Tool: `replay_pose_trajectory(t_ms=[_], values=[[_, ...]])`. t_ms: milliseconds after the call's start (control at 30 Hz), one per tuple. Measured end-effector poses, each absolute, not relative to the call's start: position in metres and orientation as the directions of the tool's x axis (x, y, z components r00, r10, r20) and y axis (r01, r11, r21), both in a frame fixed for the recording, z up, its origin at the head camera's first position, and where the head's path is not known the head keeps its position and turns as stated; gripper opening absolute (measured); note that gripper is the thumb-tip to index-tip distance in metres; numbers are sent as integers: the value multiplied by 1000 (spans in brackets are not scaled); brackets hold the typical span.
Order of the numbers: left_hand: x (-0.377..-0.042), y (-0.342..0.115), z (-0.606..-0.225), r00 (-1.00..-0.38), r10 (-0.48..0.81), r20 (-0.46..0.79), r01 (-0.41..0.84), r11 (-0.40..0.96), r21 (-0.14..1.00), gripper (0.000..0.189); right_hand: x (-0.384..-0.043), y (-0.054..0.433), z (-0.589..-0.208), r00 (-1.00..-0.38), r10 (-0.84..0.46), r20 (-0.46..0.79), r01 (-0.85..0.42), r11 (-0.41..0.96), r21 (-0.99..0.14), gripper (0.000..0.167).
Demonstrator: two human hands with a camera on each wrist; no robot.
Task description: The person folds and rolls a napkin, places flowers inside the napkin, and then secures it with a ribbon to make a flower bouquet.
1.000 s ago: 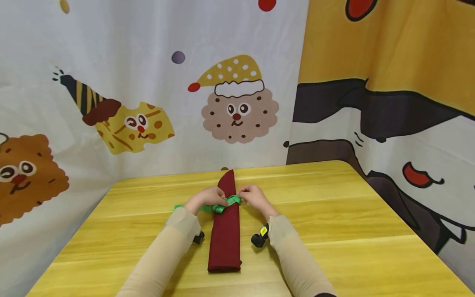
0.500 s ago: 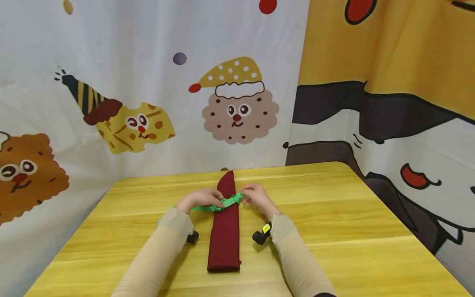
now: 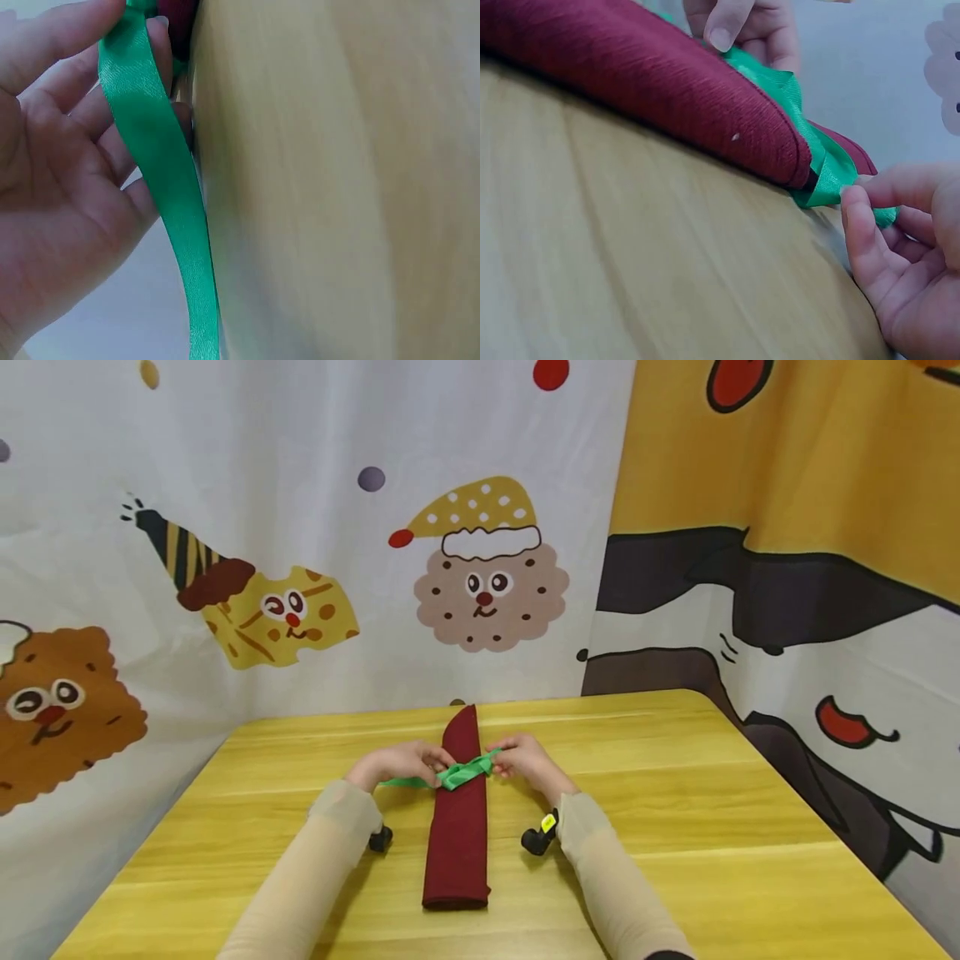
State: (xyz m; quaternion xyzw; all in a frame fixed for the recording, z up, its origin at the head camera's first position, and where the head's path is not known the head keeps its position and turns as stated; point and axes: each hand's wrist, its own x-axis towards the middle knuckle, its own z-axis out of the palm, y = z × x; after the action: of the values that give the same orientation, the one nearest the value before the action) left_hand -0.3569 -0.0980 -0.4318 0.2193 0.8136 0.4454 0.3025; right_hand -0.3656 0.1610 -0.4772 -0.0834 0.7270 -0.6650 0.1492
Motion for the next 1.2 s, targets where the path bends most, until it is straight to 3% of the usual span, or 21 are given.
replay_pose_trajectory(t_ms=[300, 533, 1200], values=[[-354, -112, -431, -797, 542, -267, 95, 549, 830, 50, -360, 171, -474, -942, -306, -136, 92, 152, -984, 23], [-354, -126, -433, -788, 569, -237, 129, 529, 839, 33, -358, 184, -475, -948, -294, -125, 74, 178, -981, 24], [-346, -163, -432, -791, 569, -226, 115, 500, 858, 34, -349, 217, -471, -945, -296, -140, 78, 210, -975, 30]])
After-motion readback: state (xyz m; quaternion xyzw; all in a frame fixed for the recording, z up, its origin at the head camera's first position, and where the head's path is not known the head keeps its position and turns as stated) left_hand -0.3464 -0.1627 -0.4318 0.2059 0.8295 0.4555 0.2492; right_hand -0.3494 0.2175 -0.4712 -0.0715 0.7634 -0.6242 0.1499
